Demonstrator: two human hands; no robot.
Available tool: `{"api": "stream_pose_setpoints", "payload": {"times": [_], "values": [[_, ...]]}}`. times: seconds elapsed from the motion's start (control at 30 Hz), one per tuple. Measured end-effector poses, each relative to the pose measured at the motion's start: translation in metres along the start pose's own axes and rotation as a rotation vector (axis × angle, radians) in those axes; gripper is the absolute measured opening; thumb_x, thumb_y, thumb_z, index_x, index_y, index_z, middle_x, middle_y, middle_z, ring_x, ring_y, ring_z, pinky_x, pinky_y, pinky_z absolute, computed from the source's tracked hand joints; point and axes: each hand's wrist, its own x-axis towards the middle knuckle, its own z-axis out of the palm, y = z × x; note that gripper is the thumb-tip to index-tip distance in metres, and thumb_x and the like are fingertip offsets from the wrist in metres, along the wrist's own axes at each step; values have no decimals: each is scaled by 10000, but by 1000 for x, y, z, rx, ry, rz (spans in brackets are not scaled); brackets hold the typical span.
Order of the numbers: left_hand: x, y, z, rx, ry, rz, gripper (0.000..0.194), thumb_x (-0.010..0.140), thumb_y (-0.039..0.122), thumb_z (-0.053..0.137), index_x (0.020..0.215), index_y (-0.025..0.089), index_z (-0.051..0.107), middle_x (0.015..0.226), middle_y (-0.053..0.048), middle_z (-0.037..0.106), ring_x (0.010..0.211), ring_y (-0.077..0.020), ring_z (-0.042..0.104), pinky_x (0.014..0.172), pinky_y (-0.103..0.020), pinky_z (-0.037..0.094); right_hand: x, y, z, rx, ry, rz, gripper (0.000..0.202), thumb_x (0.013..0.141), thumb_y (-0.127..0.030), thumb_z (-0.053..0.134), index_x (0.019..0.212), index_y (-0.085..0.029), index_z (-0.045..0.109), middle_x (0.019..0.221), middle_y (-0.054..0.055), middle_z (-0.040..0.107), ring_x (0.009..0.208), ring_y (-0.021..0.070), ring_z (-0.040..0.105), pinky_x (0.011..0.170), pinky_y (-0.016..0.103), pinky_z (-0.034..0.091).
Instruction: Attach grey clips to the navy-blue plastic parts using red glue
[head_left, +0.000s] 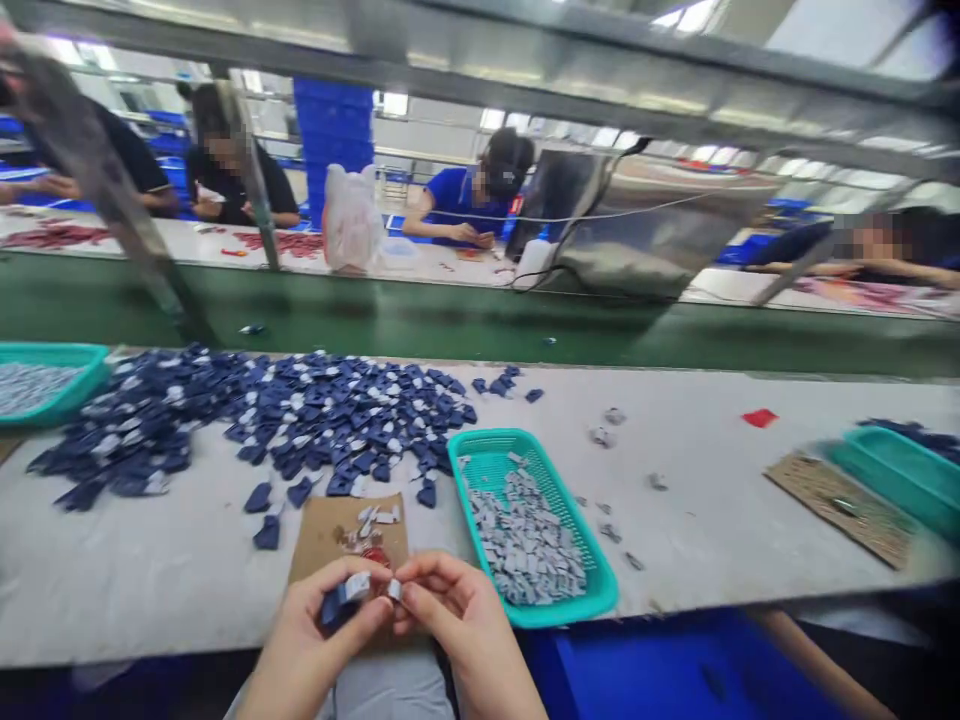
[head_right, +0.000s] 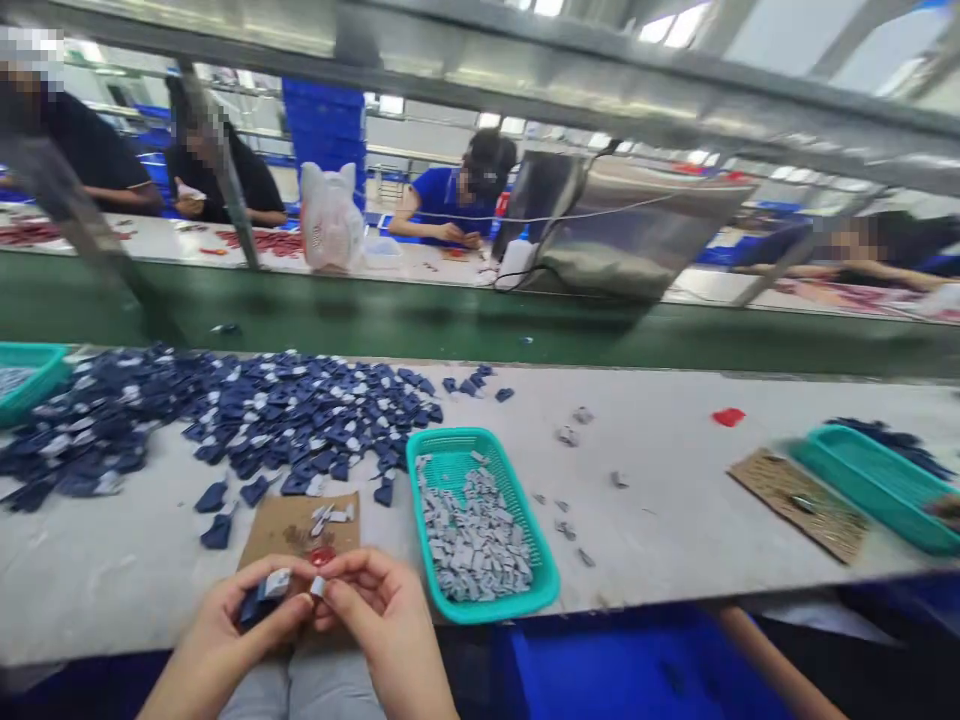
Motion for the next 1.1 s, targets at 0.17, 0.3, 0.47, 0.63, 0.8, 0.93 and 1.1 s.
{"api": "stream_pose_setpoints", "payload": {"times": [0.17, 0.3, 0.47, 0.63, 0.8, 0.93, 1.1], "values": [[-18, -27, -18, -27, 62, -55, 277, 708, 426, 742, 780, 159, 751, 618, -14, 616, 481, -100, 467, 466, -193, 383, -6, 33, 16, -11, 35, 52, 367, 667, -449, 839, 808, -137, 704, 715, 52, 704, 583, 127, 633, 594, 227, 539], [-22, -39, -33, 50, -9, 9, 212, 760, 377, 704, 752, 169, 746, 642, -16, 608, 580, -128, 523, 568, -207, 423, -17, 36, 26, -176, 90, 20, 302, 738, -416, 794, 875, -157, 721, 816, 71, 733, 719, 164, 682, 693, 243, 561], [-23, -48, -40, 95, -25, 40, 211, 791, 371, 673, 748, 176, 743, 704, -29, 623, 703, -167, 585, 644, -224, 438, -25, 38, 30, -541, 104, -142, 151, 842, -309, 687, 938, -204, 739, 901, 59, 743, 811, 184, 707, 728, 232, 568], [-23, -49, -42, 90, -36, 28, 230, 802, 369, 656, 711, 171, 729, 705, -40, 629, 717, -182, 586, 651, -243, 433, -23, 37, 32, -812, 65, -342, 121, 862, -195, 622, 948, -205, 706, 864, 21, 725, 735, 140, 693, 691, 195, 557], [-16, -51, -53, -104, -75, -100, 273, 812, 374, 656, 1022, 199, 657, 757, 3, 590, 660, -136, 523, 632, -227, 424, -9, 21, 24, -980, 81, -412, 97, 860, -152, 588, 922, -202, 643, 868, 10, 683, 756, 139, 649, 704, 224, 526], [-12, -50, -65, -262, -109, -125, 219, 899, 408, 534, 889, 192, 574, 754, 5, 547, 664, -128, 500, 620, -217, 424, 13, 6, 15, -1305, 44, -498, 68, 888, -141, 548, 901, -182, 601, 889, 49, 641, 826, 194, 612, 737, 309, 505], [-11, -47, -74, -164, -19, -50, 177, 822, 334, 656, 877, 166, 654, 1001, -64, 583, 984, -182, 534, 827, -208, 436, 31, -6, 19, -1677, -129, -521, 96, 904, -101, 503, 887, -165, 573, 869, 79, 625, 845, 233, 615, 737, 363, 525]]}}
